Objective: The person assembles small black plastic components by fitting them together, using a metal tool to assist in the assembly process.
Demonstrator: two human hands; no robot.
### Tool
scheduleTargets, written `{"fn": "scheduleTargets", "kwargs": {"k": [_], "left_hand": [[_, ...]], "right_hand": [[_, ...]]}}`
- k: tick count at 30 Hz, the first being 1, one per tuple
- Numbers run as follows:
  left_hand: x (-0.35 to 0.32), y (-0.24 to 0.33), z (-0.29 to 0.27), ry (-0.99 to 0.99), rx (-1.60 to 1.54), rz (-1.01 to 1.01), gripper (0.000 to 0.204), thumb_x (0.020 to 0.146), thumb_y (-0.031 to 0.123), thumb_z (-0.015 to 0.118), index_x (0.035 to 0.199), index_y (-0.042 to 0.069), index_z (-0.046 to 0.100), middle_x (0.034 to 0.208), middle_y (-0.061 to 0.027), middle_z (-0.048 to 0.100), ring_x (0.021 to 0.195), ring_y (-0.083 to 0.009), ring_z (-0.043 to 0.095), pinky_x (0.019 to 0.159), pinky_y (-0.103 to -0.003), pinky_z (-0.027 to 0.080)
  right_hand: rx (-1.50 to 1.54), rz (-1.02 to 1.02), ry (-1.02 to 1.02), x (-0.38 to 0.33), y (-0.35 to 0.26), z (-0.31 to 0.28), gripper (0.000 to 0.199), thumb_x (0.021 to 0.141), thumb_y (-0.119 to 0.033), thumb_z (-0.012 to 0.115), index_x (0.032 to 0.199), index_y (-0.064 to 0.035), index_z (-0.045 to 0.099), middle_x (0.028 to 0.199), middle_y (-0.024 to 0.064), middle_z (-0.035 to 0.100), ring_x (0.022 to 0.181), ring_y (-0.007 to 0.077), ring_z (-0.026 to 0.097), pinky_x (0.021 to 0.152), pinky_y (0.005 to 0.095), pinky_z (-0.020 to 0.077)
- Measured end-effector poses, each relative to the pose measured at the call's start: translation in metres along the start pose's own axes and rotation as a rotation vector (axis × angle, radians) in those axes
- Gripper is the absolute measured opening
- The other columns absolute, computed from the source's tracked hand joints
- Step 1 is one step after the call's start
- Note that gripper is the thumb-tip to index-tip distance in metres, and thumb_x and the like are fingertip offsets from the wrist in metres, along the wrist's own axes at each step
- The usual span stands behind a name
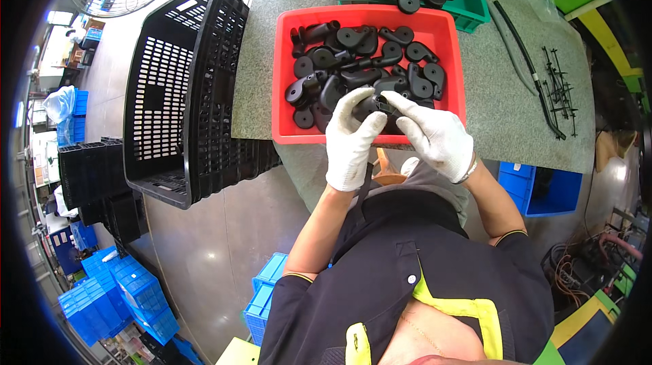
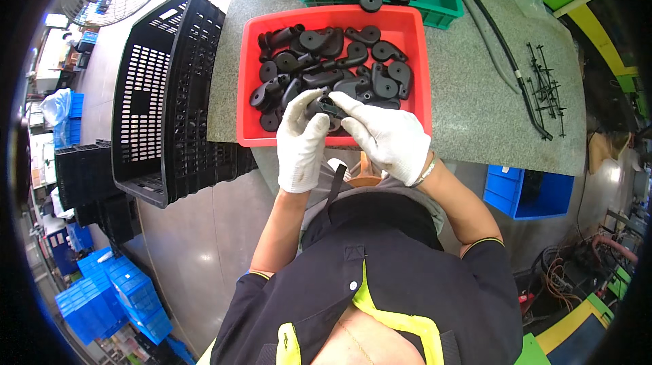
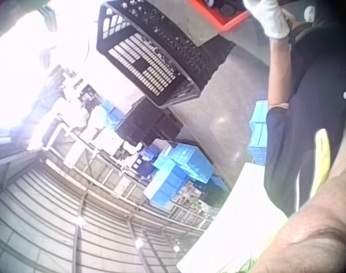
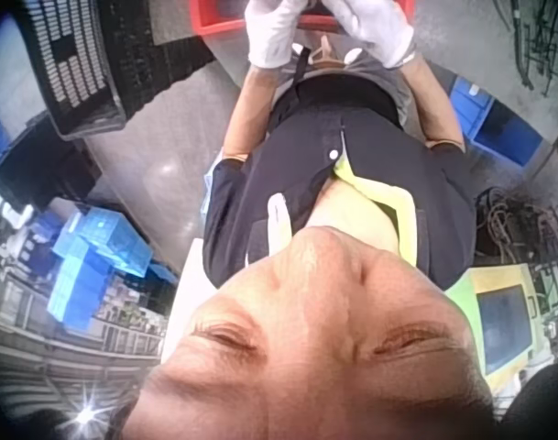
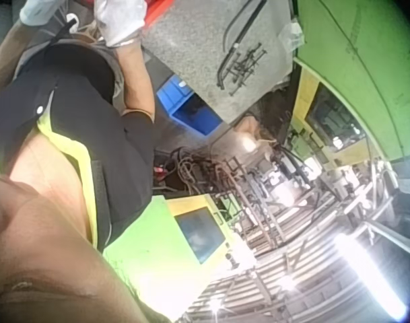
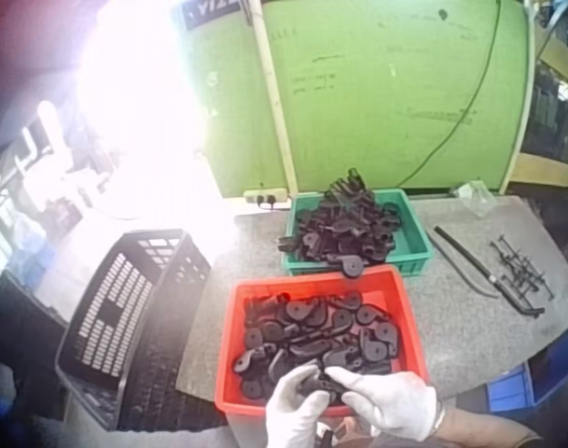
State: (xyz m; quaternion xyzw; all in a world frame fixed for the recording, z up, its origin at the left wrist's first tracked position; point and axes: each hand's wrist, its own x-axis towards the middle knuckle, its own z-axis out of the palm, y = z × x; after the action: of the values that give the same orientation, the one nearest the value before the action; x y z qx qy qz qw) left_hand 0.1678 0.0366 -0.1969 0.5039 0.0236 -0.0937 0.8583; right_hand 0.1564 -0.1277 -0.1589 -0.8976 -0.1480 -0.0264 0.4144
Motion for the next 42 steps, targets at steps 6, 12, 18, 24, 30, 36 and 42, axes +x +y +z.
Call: {"fn": "scheduleTargets", "kwargs": {"k": [6, 12, 18, 24, 30, 36, 42], "left_hand": [[0.001, -0.002, 0.002, 0.056, 0.014, 0.006, 0.032, 0.083, -0.002, 0.067, 0.113, 0.002, 0.059, 0.101, -0.0023, 0.06, 0.09, -0.0085, 0.056, 0.081, -0.022, 0.046], [0.002, -0.005, 0.002, 0.069, 0.012, 0.009, 0.029, 0.082, -0.001, 0.068, 0.11, 0.002, 0.06, 0.099, -0.0021, 0.06, 0.088, -0.0081, 0.057, 0.079, -0.022, 0.046], [0.003, -0.009, 0.0, 0.082, -0.032, 0.039, 0.028, 0.082, -0.002, 0.068, 0.108, 0.002, 0.06, 0.096, -0.0019, 0.06, 0.087, -0.0081, 0.057, 0.078, -0.022, 0.047], [0.005, -0.006, -0.003, 0.143, 0.026, 0.09, 0.019, 0.087, 0.001, 0.062, 0.105, 0.003, 0.058, 0.092, 0.0002, 0.056, 0.079, -0.0063, 0.054, 0.069, -0.022, 0.046], [0.024, 0.056, -0.059, 0.53, 0.039, 0.396, 0.011, 0.091, 0.017, 0.063, 0.095, 0.008, 0.058, 0.083, -0.002, 0.058, 0.066, -0.0138, 0.055, 0.061, -0.029, 0.045], [0.054, 0.122, -0.157, 0.925, 0.433, 0.762, 0.019, 0.096, 0.019, 0.054, 0.099, 0.003, 0.063, 0.09, -0.0029, 0.063, 0.075, -0.0101, 0.055, 0.063, -0.024, 0.043], [0.07, 0.147, -0.247, 0.883, 0.92, 0.682, 0.04, 0.094, 0.02, 0.055, 0.124, -0.005, 0.053, 0.125, -0.0208, 0.056, 0.117, -0.0294, 0.053, 0.101, -0.036, 0.04]], "right_hand": [[-0.016, 0.023, -0.013, -0.001, -0.004, 0.002, 0.039, 0.092, -0.023, 0.057, 0.13, -0.0152, 0.056, 0.099, 0.0109, 0.068, 0.082, 0.0272, 0.067, 0.071, 0.0341, 0.0534], [-0.018, 0.018, 0.034, -0.004, -0.002, 0.006, 0.038, 0.09, -0.02, 0.06, 0.127, -0.014, 0.058, 0.092, 0.0101, 0.068, 0.076, 0.0268, 0.067, 0.065, 0.0342, 0.0533], [-0.039, 0.067, 0.013, -0.004, -0.006, 0.007, 0.037, 0.089, -0.019, 0.061, 0.126, -0.0138, 0.059, 0.087, 0.0097, 0.068, 0.072, 0.0264, 0.066, 0.061, 0.0343, 0.0524], [-0.07, 0.007, 0.031, 0.008, 0.001, 0.018, 0.035, 0.091, -0.024, 0.058, 0.125, -0.0137, 0.057, 0.085, 0.0113, 0.067, 0.073, 0.0287, 0.065, 0.062, 0.0373, 0.0512], [-0.286, -0.074, 0.125, 0.092, 0.058, 0.021, 0.024, 0.09, -0.028, 0.057, 0.11, -0.0141, 0.056, 0.1, 0.0147, 0.064, 0.081, 0.036, 0.064, 0.069, 0.0471, 0.0503], [-0.455, -0.157, -0.075, 0.152, 0.13, 0.038, 0.037, 0.08, -0.01, 0.063, 0.114, -0.0156, 0.049, 0.104, 0.0137, 0.06, 0.092, 0.037, 0.062, 0.076, 0.0479, 0.0495], [-0.27, -0.056, -0.158, 0.138, 0.098, 0.035, 0.033, 0.081, -0.019, 0.064, 0.11, -0.0105, 0.05, 0.099, 0.0181, 0.062, 0.092, 0.0385, 0.061, 0.078, 0.046, 0.0486]]}}
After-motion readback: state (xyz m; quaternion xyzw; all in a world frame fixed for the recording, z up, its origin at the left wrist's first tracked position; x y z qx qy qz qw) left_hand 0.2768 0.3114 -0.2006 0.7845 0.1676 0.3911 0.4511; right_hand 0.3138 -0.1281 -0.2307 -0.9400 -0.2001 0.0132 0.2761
